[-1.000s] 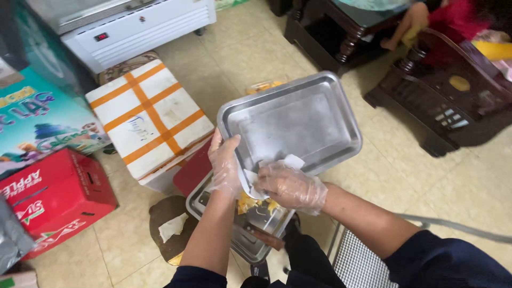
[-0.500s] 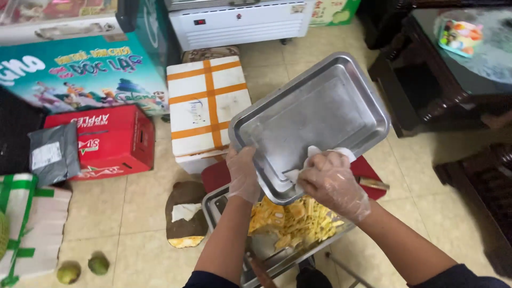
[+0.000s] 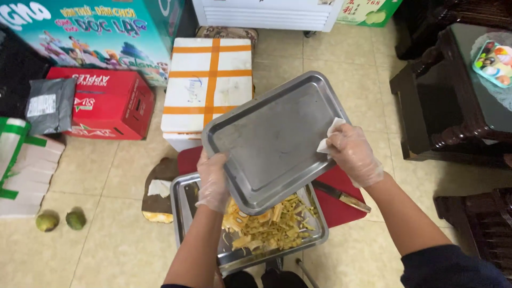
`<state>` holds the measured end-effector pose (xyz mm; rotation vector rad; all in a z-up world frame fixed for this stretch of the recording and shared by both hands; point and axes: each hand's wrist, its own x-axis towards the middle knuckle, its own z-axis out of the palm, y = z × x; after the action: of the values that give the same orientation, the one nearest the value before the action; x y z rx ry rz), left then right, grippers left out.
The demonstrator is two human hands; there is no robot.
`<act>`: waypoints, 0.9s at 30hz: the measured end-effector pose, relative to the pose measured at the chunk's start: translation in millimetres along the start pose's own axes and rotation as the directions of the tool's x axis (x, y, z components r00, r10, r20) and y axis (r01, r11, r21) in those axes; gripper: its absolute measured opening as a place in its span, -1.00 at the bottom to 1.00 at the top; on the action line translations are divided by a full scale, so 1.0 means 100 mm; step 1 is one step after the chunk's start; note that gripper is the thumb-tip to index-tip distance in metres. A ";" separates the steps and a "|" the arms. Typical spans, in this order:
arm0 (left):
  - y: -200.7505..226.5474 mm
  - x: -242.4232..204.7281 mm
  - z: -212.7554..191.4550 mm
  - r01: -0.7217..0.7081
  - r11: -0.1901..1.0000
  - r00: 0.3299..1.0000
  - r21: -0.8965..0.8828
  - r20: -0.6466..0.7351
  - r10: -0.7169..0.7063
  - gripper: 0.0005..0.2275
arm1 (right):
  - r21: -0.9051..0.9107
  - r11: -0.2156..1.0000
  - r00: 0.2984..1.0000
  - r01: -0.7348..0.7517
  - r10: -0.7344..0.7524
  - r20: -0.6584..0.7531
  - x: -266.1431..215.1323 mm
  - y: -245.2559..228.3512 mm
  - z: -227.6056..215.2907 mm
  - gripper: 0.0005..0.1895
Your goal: Extracting jackfruit bulbs from the core and cleaning a metal tray with a cloth
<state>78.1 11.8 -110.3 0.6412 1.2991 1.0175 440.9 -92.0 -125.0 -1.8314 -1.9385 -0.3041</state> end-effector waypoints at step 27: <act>-0.49 -0.31 -1.56 0.008 0.990 0.781 0.142 -0.619 0.082 -0.57 | 0.121 -0.029 0.076 -0.992 0.632 0.771 -3.01 -0.15 2.44 -0.53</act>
<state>-59.4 -61.1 -168.9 0.4379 1.9616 1.2382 388.2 -248.8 -475.8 -2.2227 -0.3639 1.3177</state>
